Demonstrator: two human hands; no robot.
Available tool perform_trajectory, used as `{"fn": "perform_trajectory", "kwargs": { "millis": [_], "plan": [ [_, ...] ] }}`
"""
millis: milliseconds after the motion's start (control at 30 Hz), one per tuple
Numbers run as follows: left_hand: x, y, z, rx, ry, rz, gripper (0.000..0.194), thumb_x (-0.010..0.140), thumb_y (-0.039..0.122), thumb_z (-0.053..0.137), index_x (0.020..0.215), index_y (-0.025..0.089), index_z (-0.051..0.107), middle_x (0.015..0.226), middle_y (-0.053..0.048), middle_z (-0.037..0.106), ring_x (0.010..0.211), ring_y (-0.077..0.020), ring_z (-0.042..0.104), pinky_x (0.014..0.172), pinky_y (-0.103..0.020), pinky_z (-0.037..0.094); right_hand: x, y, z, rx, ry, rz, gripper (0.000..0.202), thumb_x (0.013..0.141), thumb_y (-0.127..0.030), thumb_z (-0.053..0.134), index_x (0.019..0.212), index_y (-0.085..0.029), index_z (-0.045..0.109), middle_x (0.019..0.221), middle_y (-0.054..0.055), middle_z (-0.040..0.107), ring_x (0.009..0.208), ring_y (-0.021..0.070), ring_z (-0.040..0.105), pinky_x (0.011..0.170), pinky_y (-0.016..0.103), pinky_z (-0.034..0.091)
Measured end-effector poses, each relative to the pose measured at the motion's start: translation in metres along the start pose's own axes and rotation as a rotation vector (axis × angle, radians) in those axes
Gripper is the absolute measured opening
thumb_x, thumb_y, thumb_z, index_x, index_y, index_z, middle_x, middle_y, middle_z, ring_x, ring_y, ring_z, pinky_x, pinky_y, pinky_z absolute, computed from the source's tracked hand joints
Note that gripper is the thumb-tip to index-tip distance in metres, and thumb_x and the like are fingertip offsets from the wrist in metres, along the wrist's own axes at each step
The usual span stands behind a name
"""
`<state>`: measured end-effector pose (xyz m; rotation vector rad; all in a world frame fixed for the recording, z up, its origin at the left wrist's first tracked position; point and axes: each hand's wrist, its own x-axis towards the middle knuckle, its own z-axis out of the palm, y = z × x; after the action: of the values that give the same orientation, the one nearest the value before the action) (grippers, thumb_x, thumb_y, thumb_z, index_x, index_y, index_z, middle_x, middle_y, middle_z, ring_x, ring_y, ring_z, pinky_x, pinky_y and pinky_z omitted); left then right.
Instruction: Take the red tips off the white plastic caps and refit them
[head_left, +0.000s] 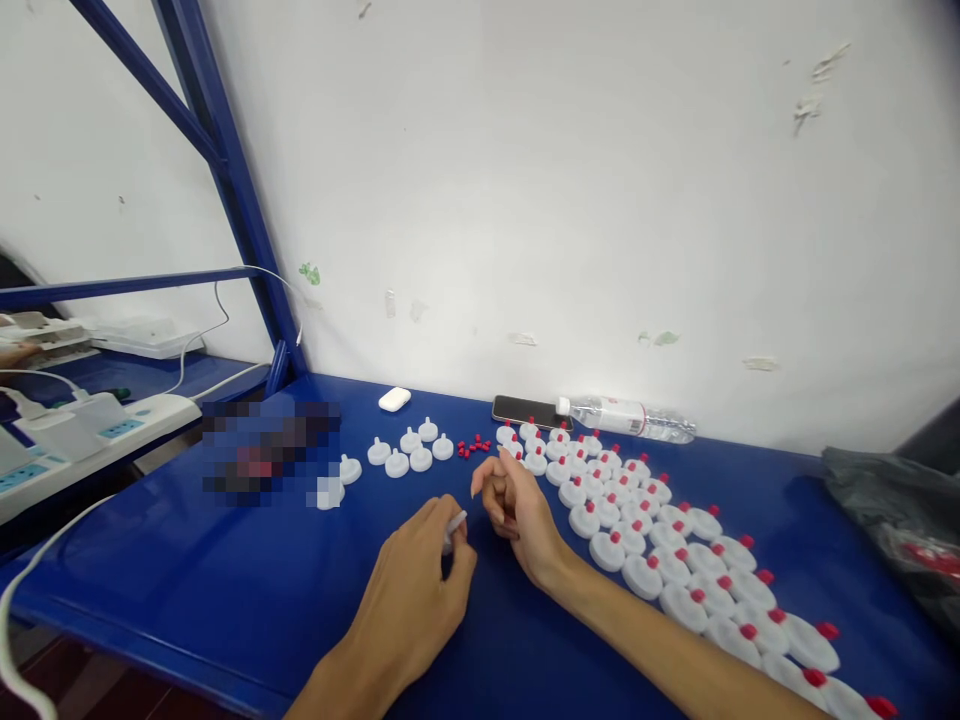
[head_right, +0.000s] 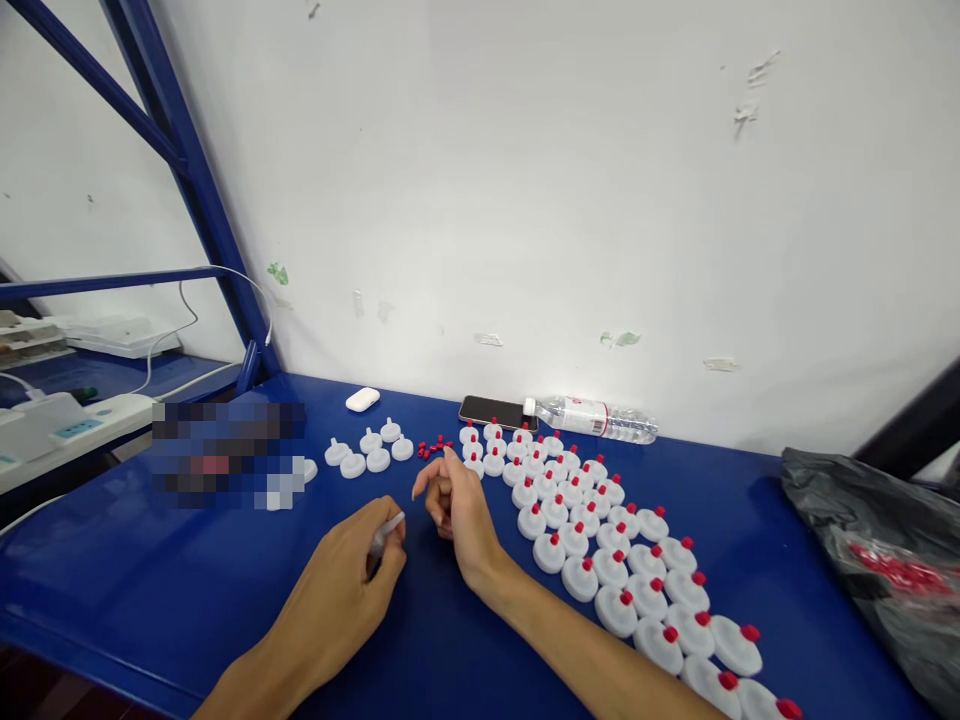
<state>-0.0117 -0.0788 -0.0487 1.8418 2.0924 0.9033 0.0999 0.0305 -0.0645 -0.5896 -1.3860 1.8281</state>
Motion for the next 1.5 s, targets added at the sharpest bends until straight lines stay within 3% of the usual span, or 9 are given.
{"fn": "perform_trajectory", "kwargs": {
  "millis": [300,567,667,833,1067,1200,1300,1400,1500],
  "plan": [
    [0.002,0.001,-0.012,0.076,0.065,-0.220,0.022,0.098,0.031,0.032,0.080,0.025,0.044,0.067,0.004,0.056,0.061,-0.0174,0.052,0.060,-0.029,0.029,-0.001,0.000,0.001,-0.121,0.245,-0.125,0.054,0.095,-0.064,0.042,0.071,-0.019,0.058,0.051,-0.006,0.031,0.046,0.0088,0.023,0.043,0.023,0.015],
    [0.007,-0.015,-0.025,0.112,0.219,-0.133,0.039,0.103,0.039,0.021,0.075,0.024,0.044,0.067,0.002,0.054,0.063,-0.0180,0.052,0.063,-0.031,0.032,-0.001,-0.006,0.000,-0.161,0.353,-0.121,0.049,0.095,-0.058,0.042,0.069,-0.019,0.056,0.055,-0.005,0.030,0.050,0.0098,0.024,0.046,0.025,0.017],
    [0.010,-0.019,-0.033,0.189,0.161,-0.134,0.041,0.101,0.044,0.028,0.068,0.024,0.040,0.061,0.002,0.052,0.058,-0.0175,0.048,0.059,-0.030,0.029,0.000,-0.004,-0.002,-0.144,0.350,-0.107,0.047,0.096,-0.054,0.041,0.069,-0.019,0.055,0.054,-0.005,0.030,0.048,0.0096,0.022,0.046,0.025,0.017],
    [0.009,-0.014,-0.044,0.410,-0.147,-0.061,0.047,0.094,0.059,0.043,0.064,0.024,0.053,0.066,-0.004,0.066,0.065,-0.0253,0.060,0.061,-0.033,0.026,-0.002,-0.005,0.002,-0.213,0.281,-0.153,0.052,0.097,-0.056,0.041,0.066,-0.018,0.057,0.051,-0.005,0.033,0.048,0.0100,0.025,0.047,0.026,0.020],
    [-0.004,-0.005,-0.045,0.416,-0.356,-0.040,0.027,0.096,0.034,0.042,0.081,0.024,0.061,0.086,-0.008,0.074,0.083,-0.0301,0.068,0.066,-0.035,0.031,-0.007,-0.007,0.009,-0.303,0.205,-0.174,0.057,0.101,-0.053,0.036,0.062,-0.018,0.056,0.048,-0.005,0.034,0.048,0.0104,0.032,0.052,0.027,0.028],
    [0.002,-0.007,-0.040,0.320,-0.282,-0.025,0.030,0.099,0.036,0.038,0.081,0.023,0.059,0.083,-0.006,0.072,0.078,-0.0269,0.066,0.065,-0.034,0.030,-0.011,-0.009,0.011,-0.497,0.050,-0.205,0.052,0.105,-0.045,0.036,0.069,-0.018,0.062,0.051,-0.004,0.041,0.050,0.0101,0.041,0.054,0.026,0.032],
    [0.010,-0.013,-0.038,0.098,-0.146,-0.060,0.037,0.099,0.042,0.037,0.077,0.022,0.058,0.073,-0.001,0.064,0.067,-0.0192,0.057,0.062,-0.031,0.030,-0.015,-0.012,0.013,-0.625,-0.132,-0.252,0.031,0.104,-0.037,0.043,0.094,-0.020,0.067,0.061,-0.004,0.057,0.056,0.0101,0.052,0.059,0.024,0.038],
    [0.016,-0.019,-0.038,-0.173,-0.054,-0.132,0.048,0.095,0.056,0.039,0.067,0.020,0.054,0.060,0.003,0.047,0.057,-0.0137,0.041,0.056,-0.028,0.028,-0.017,-0.015,0.015,-0.575,-0.214,-0.260,0.022,0.102,-0.036,0.051,0.114,-0.024,0.065,0.079,-0.002,0.069,0.058,0.0096,0.057,0.056,0.023,0.042],
    [0.019,-0.022,-0.040,-0.404,-0.074,-0.195,0.053,0.089,0.066,0.045,0.066,0.019,0.054,0.057,0.005,0.040,0.052,-0.0105,0.033,0.050,-0.025,0.026,-0.016,-0.014,0.015,-0.453,-0.216,-0.230,0.026,0.096,-0.041,0.061,0.113,-0.023,0.069,0.094,0.000,0.072,0.054,0.0079,0.057,0.050,0.021,0.045]
  ]
}}
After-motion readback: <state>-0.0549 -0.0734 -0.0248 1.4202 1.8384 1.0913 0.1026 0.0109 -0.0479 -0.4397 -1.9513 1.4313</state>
